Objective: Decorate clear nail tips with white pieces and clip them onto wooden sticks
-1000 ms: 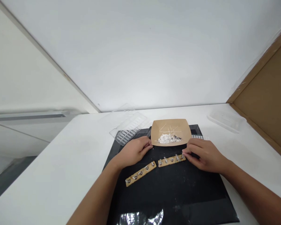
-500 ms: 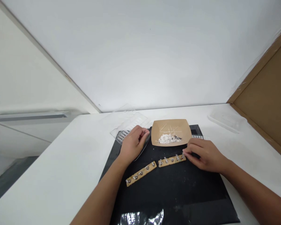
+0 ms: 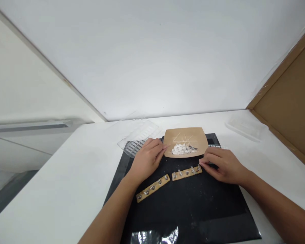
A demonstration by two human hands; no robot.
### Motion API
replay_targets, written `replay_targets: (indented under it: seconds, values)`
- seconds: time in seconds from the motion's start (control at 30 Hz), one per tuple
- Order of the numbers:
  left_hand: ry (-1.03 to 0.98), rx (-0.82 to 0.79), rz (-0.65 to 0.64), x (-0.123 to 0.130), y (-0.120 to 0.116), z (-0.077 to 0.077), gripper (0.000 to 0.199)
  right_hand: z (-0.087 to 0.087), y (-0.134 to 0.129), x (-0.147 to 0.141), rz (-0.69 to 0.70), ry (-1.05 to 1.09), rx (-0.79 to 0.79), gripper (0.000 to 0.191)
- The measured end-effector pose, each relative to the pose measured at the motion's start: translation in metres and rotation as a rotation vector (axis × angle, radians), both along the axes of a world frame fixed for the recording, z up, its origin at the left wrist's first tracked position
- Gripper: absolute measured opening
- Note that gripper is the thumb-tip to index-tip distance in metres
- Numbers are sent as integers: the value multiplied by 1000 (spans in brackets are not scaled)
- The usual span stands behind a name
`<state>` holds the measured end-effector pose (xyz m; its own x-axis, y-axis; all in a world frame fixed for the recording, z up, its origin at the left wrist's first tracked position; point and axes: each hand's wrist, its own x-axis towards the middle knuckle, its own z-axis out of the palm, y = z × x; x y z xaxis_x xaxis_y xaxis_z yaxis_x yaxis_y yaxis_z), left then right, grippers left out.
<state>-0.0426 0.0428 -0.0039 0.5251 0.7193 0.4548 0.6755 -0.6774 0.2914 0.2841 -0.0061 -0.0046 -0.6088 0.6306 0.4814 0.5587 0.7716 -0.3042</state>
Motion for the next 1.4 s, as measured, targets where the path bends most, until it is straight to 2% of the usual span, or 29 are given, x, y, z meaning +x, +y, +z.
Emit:
replay_targets:
  seconds: [0.13, 0.37, 0.57, 0.67, 0.8, 0.9, 1.0, 1.13, 1.27, 1.4]
  values:
    - [-27, -11, 15, -6, 1, 5, 26, 0, 2, 3, -53, 11, 10, 6]
    - [4, -60, 195, -19, 6, 7, 32, 2, 9, 10, -157, 32, 26, 3]
    - [77, 26, 312, -33, 11, 2, 58, -3, 11, 10, -164, 2, 6, 7]
    - [85, 16, 359, -36, 12, 2, 59, -8, 17, 16, -287, 18, 35, 13]
    - [126, -108, 480, -35, 11, 6, 48, -15, 32, 32, -463, 136, 21, 25]
    - [160, -170, 551, -33, 10, 10, 42, -19, 42, 43, -474, 233, 18, 27]
    - [172, -195, 538, -32, 9, 12, 42, -21, 46, 46, -439, 256, 34, 27]
    - [181, -219, 554, -31, 7, 15, 40, -20, 45, 44, -374, 173, 48, 22]
    - [167, -215, 567, -30, 7, 16, 39, -19, 46, 45, -396, 54, 35, 19]
    - [192, -212, 549, -30, 7, 14, 37, -22, 48, 50, -386, 38, 8, 16]
